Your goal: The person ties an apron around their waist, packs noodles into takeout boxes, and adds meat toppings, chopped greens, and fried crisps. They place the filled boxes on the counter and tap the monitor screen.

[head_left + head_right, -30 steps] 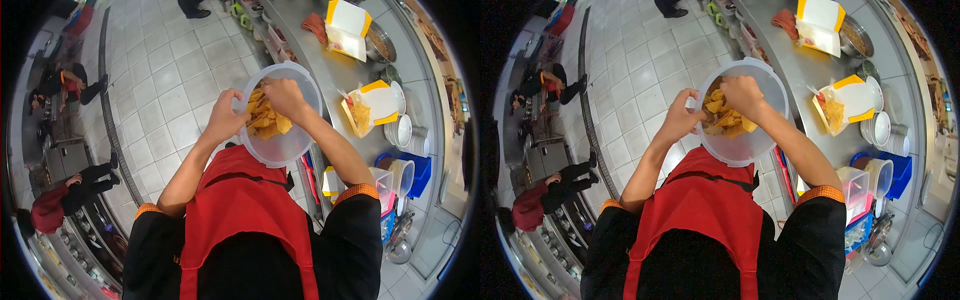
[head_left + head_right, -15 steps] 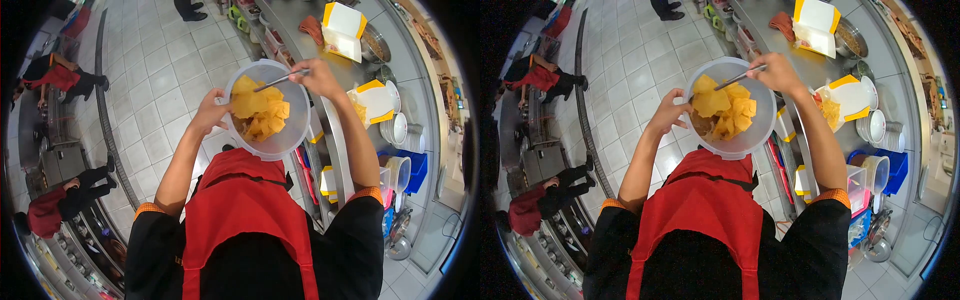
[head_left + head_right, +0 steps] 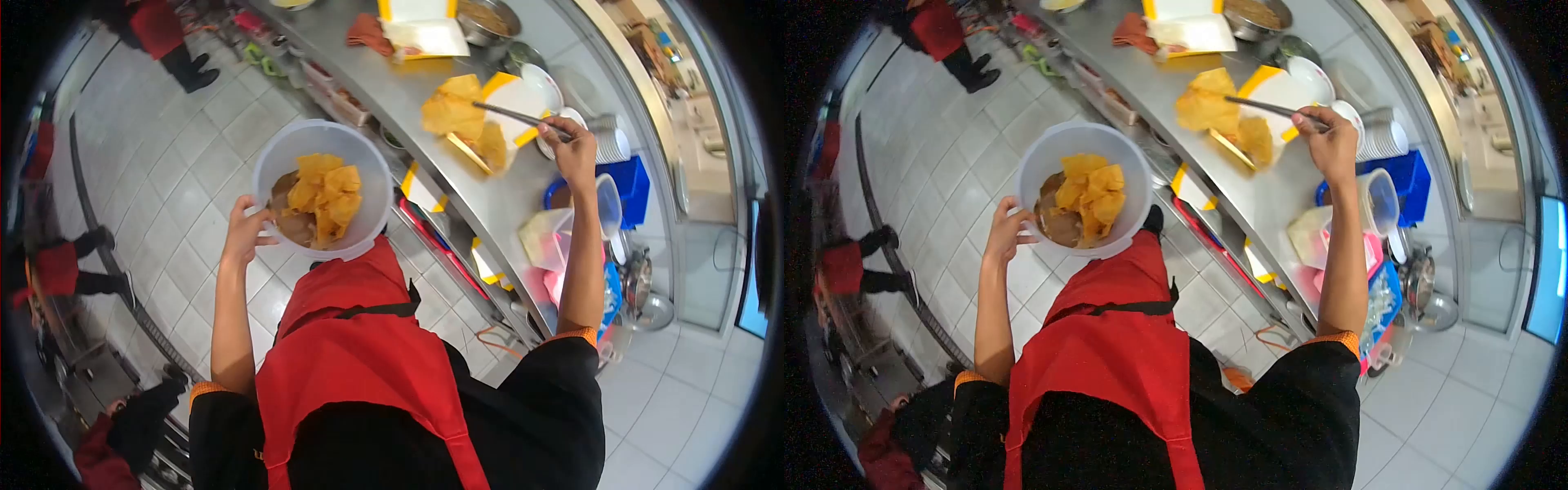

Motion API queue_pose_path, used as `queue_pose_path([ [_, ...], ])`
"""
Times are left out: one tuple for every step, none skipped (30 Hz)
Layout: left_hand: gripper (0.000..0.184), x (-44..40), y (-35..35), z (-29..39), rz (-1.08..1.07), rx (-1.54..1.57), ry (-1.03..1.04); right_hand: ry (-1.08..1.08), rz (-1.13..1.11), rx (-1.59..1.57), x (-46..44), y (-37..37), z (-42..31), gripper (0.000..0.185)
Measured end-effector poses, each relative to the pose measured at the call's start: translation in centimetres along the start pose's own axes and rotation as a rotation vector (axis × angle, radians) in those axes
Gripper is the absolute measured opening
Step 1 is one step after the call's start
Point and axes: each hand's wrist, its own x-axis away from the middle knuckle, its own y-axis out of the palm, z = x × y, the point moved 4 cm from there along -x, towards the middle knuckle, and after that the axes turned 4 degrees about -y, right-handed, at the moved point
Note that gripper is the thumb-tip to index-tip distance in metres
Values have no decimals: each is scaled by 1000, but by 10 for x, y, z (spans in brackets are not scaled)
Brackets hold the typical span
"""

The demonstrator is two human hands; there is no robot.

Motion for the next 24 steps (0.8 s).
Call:
queue_pose_path([
  [32,-1,2,2,9,-20,-12,-63,111,-26,3,-8,7,18],
  [31,-2,4,2,22,-39,-24,-49,121,-16,7,-12,16,18],
  [31,-4,6,1,7,-49,-23,-138,180,99,11,-17,18,18],
  [30,-6,8,0,9,-56,-35,-226,238,214,15,-19,18,18],
  [29,-7,12,0,13,-62,-46,-215,248,221,18,-17,25,18],
  [29,-6,16,-1,12,-62,-61,-286,244,275,23,-12,31,19],
  [29,-7,19,-2,3,-70,-61,-357,236,328,28,-7,38,20],
  [29,-9,20,-4,10,-69,-71,-442,224,379,33,-2,45,24],
  [30,-10,19,-6,21,-69,-82,-432,226,379,38,-1,54,24],
  [30,-11,19,-7,20,-81,-85,-495,200,435,45,3,56,25],
  [30,-13,18,-8,30,-107,-79,-558,173,489,52,7,57,26],
  [31,-14,17,-9,39,-130,-74,-612,178,501,58,5,57,28],
  [31,-13,17,-11,35,-137,-78,-603,177,502,64,1,61,28],
  [32,-13,17,-12,35,-117,-88,-583,133,545,70,-2,67,28],
  [33,-13,18,-14,34,-93,-95,-566,91,590,73,-6,72,28],
  [33,-13,18,-16,29,-91,-95,-565,90,596,78,-12,74,28],
  [33,-14,18,-20,20,-82,-96,-471,109,678,81,-19,77,26],
  [33,-14,18,-24,12,-71,-98,-376,127,757,83,-24,80,24],
  [33,-13,18,-27,10,-67,-99,-379,126,762,85,-24,77,24],
  [33,-13,19,-31,8,-40,-102,-114,187,627,84,-30,82,24],
  [32,-13,19,-35,6,-13,-105,149,244,485,85,-33,89,27],
  [32,-14,18,-39,4,-10,-102,146,247,486,82,-29,89,27],
  [32,-14,17,-43,10,-7,-103,260,200,386,77,-21,97,30],
  [32,-15,16,-46,17,-3,-103,372,151,283,74,-13,101,33],
])
